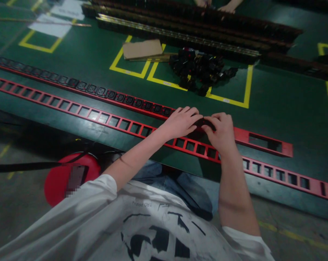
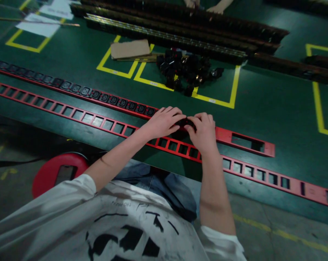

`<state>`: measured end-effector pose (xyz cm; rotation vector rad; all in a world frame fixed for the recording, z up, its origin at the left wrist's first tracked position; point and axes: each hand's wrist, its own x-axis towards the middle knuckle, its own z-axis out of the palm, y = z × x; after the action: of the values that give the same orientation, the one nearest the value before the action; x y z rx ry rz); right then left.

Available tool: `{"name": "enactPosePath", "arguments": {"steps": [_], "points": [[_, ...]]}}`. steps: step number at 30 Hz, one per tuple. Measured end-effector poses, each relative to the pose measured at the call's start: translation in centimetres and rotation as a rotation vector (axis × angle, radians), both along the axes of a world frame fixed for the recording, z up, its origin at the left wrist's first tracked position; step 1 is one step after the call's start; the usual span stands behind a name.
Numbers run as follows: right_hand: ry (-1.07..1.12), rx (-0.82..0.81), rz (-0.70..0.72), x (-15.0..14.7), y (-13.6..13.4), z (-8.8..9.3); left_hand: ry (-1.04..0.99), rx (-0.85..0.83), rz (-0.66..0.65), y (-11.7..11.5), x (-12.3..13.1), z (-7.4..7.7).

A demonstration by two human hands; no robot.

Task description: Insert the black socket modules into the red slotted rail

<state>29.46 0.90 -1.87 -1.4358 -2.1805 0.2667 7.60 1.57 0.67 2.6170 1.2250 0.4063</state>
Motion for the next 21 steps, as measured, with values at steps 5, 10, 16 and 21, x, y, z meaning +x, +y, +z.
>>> {"name": "enactPosePath", "arguments": {"steps": [5, 10, 16, 21], "points": [[-0.004, -0.017, -0.001, 0.0, -0.3, 0.6, 0.017, 0.028, -0.011, 0.0, 0.1, 0.0], [0.013, 0.009, 0.016, 0.1, -0.4, 0.6, 0.03, 0.044, -0.013, -0.1, 0.1, 0.1], [-0.01, -0.022, 0.015, 0.0, -0.5, 0.7, 0.015, 0.049, -0.003, -0.2, 0.2, -0.2], [0.01, 0.014, -0.053, 0.8, -1.0, 1.6, -0.03, 0.065, 0.079, -0.2, 0.2, -0.3]]}}
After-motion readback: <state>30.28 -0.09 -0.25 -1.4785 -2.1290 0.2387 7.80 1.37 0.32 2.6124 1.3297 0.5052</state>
